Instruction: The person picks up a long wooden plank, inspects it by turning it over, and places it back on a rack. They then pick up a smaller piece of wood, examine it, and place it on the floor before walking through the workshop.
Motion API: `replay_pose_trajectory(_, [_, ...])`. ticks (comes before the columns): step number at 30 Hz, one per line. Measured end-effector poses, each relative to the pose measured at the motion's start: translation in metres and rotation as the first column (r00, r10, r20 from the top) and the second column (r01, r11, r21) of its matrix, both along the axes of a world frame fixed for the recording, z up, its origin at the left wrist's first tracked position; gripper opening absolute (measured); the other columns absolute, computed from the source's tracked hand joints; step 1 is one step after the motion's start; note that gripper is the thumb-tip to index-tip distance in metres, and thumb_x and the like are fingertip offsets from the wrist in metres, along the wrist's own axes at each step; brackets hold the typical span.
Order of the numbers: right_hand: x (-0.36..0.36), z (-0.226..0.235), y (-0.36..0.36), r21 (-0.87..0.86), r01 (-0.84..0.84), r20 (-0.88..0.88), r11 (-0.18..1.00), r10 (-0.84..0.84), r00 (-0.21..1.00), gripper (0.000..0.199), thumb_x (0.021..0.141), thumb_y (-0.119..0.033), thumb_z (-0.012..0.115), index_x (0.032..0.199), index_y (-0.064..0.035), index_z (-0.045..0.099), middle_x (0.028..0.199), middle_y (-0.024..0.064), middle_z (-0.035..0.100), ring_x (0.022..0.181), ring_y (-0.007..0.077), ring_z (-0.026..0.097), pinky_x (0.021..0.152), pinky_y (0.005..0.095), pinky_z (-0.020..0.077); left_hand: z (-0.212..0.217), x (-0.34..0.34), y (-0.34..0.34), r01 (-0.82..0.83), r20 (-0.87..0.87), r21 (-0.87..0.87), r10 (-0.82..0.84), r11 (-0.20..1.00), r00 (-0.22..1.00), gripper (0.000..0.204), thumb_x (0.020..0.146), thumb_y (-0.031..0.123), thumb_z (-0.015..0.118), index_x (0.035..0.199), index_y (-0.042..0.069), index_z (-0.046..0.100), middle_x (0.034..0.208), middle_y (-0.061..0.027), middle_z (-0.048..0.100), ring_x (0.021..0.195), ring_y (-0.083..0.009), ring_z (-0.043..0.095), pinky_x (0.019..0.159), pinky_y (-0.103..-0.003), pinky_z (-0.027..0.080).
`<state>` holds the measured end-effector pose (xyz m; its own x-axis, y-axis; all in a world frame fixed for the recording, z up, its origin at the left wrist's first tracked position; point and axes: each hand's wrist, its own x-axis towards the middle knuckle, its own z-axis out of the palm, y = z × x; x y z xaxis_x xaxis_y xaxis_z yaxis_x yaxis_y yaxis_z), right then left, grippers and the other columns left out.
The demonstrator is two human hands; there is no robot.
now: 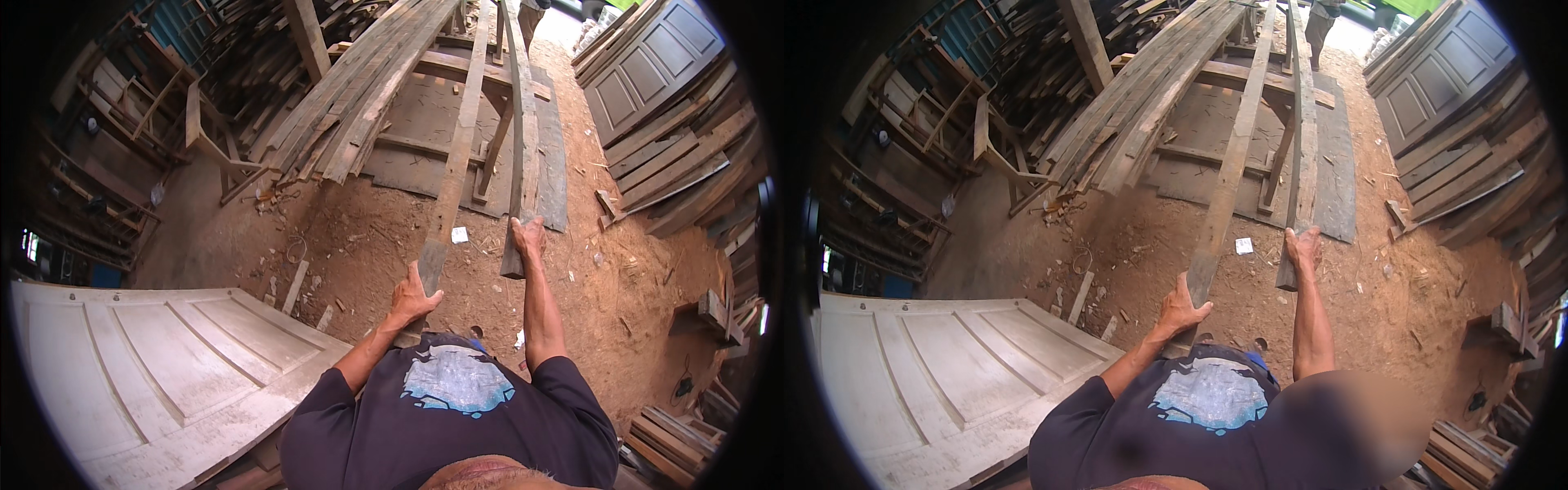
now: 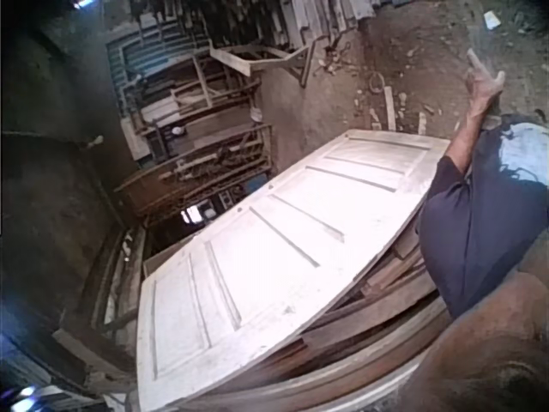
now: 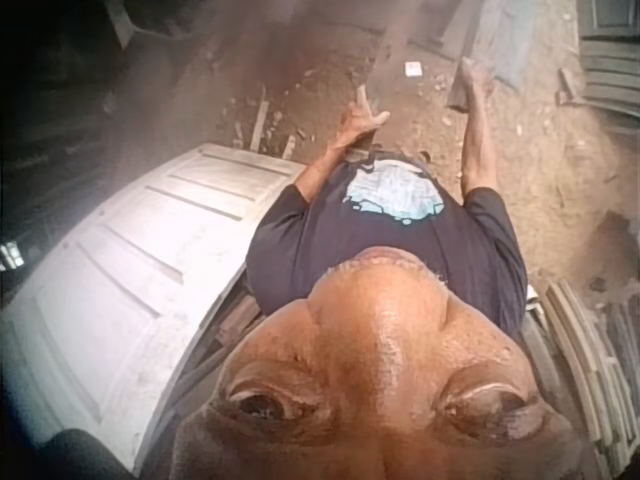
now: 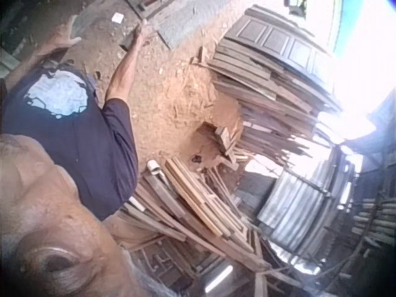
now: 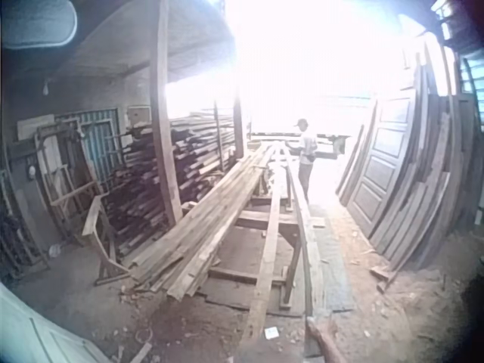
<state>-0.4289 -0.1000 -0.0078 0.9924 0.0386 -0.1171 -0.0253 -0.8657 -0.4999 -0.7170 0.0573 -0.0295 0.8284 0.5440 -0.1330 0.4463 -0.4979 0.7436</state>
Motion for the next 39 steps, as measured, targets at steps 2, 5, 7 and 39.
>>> replay_pose_trajectory(2, [0.003, -0.005, -0.002, -0.005, 0.013, 0.013, 1.0, -0.013, 1.0, 0.076, 0.081, -0.046, 0.071, 0.129, 0.0068, 0.046, 0.121, 0.0314, 0.061, 0.116, 0.0459, 0.059, 0.098, 0.0511, 0.047, -0.001, 0.001, -0.001, 0.007, 0.019, 0.004, -0.007, 1.0, 1.0, 0.091, 0.073, 0.038, 0.077, 0.14, 0.003, 0.024, 0.105, -0.033, 0.064, 0.093, -0.0514, 0.064, 0.084, -0.056, 0.051])
replay_pose_trajectory(5, [0.003, -0.004, -0.002, -0.003, 0.017, 0.004, 1.0, -0.017, 1.0, 0.077, 0.081, -0.047, 0.071, 0.13, 0.0066, 0.046, 0.122, 0.031, 0.061, 0.116, 0.0456, 0.059, 0.098, 0.0505, 0.0472, -0.001, 0.001, 0.0, 0.007, 0.009, 0.005, -0.007, 1.0, 1.0, 0.092, 0.073, 0.038, 0.077, 0.14, 0.003, 0.024, 0.106, -0.0334, 0.063, 0.094, -0.0514, 0.064, 0.084, -0.056, 0.051])
replay_pose_trajectory(7, [0.001, 0.0, 0.0, -0.007, 0.023, -0.006, 1.0, -0.023, 1.0, 0.076, 0.081, -0.046, 0.071, 0.13, 0.0064, 0.047, 0.122, 0.0307, 0.061, 0.115, 0.0453, 0.059, 0.098, 0.0504, 0.0474, -0.001, 0.001, 0.0, 0.003, -0.011, 0.006, -0.003, 1.0, 1.0, 0.093, 0.073, 0.038, 0.077, 0.14, 0.003, 0.024, 0.107, -0.0335, 0.063, 0.095, -0.0512, 0.064, 0.085, -0.056, 0.051])
replay_pose_trajectory(39, [0.0, -0.001, -0.002, 0.047, 0.011, 0.016, 0.999, -0.012, 1.0, 0.079, 0.08, -0.045, 0.071, 0.128, 0.0117, 0.047, 0.119, 0.0349, 0.061, 0.113, 0.0478, 0.06, 0.095, 0.0509, 0.0487, 0.008, 0.002, -0.001, 0.003, -0.074, -0.04, -0.006, 0.999, 0.997, 0.096, 0.073, 0.038, 0.078, 0.143, 0.003, 0.023, 0.113, -0.0324, 0.061, 0.103, -0.0484, 0.063, 0.09, -0.053, 0.05])
